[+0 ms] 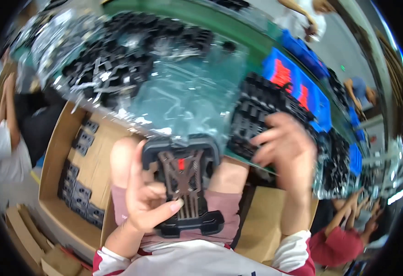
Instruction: Assembling plastic components to create car phone holders on a production line.
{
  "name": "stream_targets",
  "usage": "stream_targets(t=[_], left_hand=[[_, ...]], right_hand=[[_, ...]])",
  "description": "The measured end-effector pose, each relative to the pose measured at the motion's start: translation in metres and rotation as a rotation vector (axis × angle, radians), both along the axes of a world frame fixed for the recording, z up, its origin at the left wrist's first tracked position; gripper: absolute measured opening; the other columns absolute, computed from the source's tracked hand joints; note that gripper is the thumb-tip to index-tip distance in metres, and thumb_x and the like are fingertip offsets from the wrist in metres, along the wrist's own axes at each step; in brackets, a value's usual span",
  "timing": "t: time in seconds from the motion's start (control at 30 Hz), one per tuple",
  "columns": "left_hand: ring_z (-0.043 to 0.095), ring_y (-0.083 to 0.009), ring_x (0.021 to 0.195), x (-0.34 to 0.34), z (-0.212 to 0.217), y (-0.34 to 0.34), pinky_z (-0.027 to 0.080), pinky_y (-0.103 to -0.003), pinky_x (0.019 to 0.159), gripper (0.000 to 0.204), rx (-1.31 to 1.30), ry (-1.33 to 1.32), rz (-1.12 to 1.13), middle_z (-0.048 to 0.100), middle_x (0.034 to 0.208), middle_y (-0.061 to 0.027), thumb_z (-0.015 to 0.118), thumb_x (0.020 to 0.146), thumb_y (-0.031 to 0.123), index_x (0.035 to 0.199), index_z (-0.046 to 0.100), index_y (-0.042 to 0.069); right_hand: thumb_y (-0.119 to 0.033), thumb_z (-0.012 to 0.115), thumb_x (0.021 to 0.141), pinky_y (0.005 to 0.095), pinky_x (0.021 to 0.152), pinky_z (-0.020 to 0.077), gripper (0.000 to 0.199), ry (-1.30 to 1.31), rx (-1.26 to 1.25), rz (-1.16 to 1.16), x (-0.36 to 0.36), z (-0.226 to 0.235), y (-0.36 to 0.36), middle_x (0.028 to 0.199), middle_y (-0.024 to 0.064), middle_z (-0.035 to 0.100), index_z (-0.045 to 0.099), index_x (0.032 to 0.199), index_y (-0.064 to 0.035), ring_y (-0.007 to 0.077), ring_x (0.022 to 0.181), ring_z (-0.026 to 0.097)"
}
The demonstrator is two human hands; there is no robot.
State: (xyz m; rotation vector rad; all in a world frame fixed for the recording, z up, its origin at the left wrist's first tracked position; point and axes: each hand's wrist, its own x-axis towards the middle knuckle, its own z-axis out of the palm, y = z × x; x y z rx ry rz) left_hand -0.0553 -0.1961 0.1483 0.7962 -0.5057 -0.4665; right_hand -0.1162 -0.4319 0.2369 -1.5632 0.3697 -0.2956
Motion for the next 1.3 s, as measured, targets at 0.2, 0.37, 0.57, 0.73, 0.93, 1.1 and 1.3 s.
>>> stream_targets(t=[0.2, 0.37, 0.57, 0.73, 0.93, 1.1, 1.3], left_hand=[[0.060, -0.0182, 0.075, 0.004, -0.008, 0.040, 0.045, -0.020, 0.074, 0.102, 0.103, 0.042, 0.007, 0.064, 0.076, -0.0134, 0.054, 0.074, -0.017, 0.147, -0.014, 0.005], [0.059, -0.0158, 0.069, 0.000, -0.011, 0.045, 0.044, -0.018, 0.070, 0.102, 0.136, -0.076, 0.040, 0.063, 0.075, -0.0129, 0.054, 0.075, -0.018, 0.147, -0.014, 0.005], [0.058, -0.0152, 0.066, -0.002, -0.002, 0.048, 0.043, -0.018, 0.068, 0.103, 0.168, -0.041, 0.090, 0.063, 0.078, -0.0134, 0.054, 0.075, -0.018, 0.147, -0.015, 0.007], [0.057, -0.0138, 0.064, -0.003, -0.008, 0.054, 0.042, -0.017, 0.066, 0.103, 0.114, -0.038, 0.079, 0.064, 0.082, -0.0149, 0.054, 0.076, -0.018, 0.147, -0.015, 0.008], [0.053, -0.0105, 0.060, -0.006, -0.009, 0.062, 0.040, -0.016, 0.059, 0.103, 0.098, -0.021, 0.054, 0.065, 0.086, -0.0170, 0.053, 0.076, -0.019, 0.147, -0.015, 0.010], [0.050, -0.0084, 0.056, -0.013, -0.007, 0.065, 0.037, -0.016, 0.054, 0.102, 0.083, 0.058, 0.051, 0.065, 0.086, -0.0167, 0.051, 0.077, -0.020, 0.148, -0.015, 0.012], [0.050, -0.0088, 0.056, -0.013, 0.007, 0.066, 0.036, -0.017, 0.053, 0.102, 0.127, 0.132, 0.090, 0.065, 0.084, -0.0153, 0.050, 0.077, -0.020, 0.148, -0.014, 0.014]], right_hand=[[-0.008, 0.052, 0.088, 0.0221, 0.053, 0.0441, 0.027, -0.193, -0.543, -0.657, 0.044, -0.014, -0.248, 0.091, 0.0091, 0.063, 0.058, 0.112, 0.0016, 0.0114, 0.068, 0.056], [-0.007, 0.053, 0.081, 0.0249, 0.052, 0.0428, 0.019, 0.423, -0.849, -0.397, 0.065, -0.046, -0.328, 0.074, 0.0076, 0.061, 0.063, 0.095, 0.0014, 0.0142, 0.060, 0.054], [-0.007, 0.053, 0.078, 0.0262, 0.050, 0.0411, 0.012, 0.783, -0.912, -0.263, 0.065, -0.061, -0.344, 0.057, 0.0060, 0.056, 0.062, 0.072, -0.0015, 0.0156, 0.051, 0.051], [-0.011, 0.055, 0.077, 0.0263, 0.049, 0.0405, 0.015, 0.727, -1.072, -0.384, 0.057, -0.064, -0.344, 0.054, 0.0046, 0.054, 0.061, 0.067, -0.0018, 0.0151, 0.049, 0.048], [-0.011, 0.055, 0.078, 0.0279, 0.051, 0.0418, 0.017, 0.357, -1.226, -0.137, 0.042, -0.084, -0.348, 0.057, 0.0053, 0.056, 0.064, 0.068, -0.0010, 0.0153, 0.051, 0.050], [-0.009, 0.055, 0.078, 0.0270, 0.050, 0.0416, 0.017, 0.741, -1.087, -0.170, 0.044, -0.074, -0.372, 0.063, 0.0079, 0.060, 0.070, 0.081, -0.0006, 0.0165, 0.054, 0.054], [-0.006, 0.058, 0.083, 0.0240, 0.058, 0.0457, 0.031, 0.314, -0.874, -0.538, 0.042, -0.031, -0.334, 0.075, 0.0095, 0.062, 0.064, 0.113, 0.0015, 0.0146, 0.065, 0.056]])
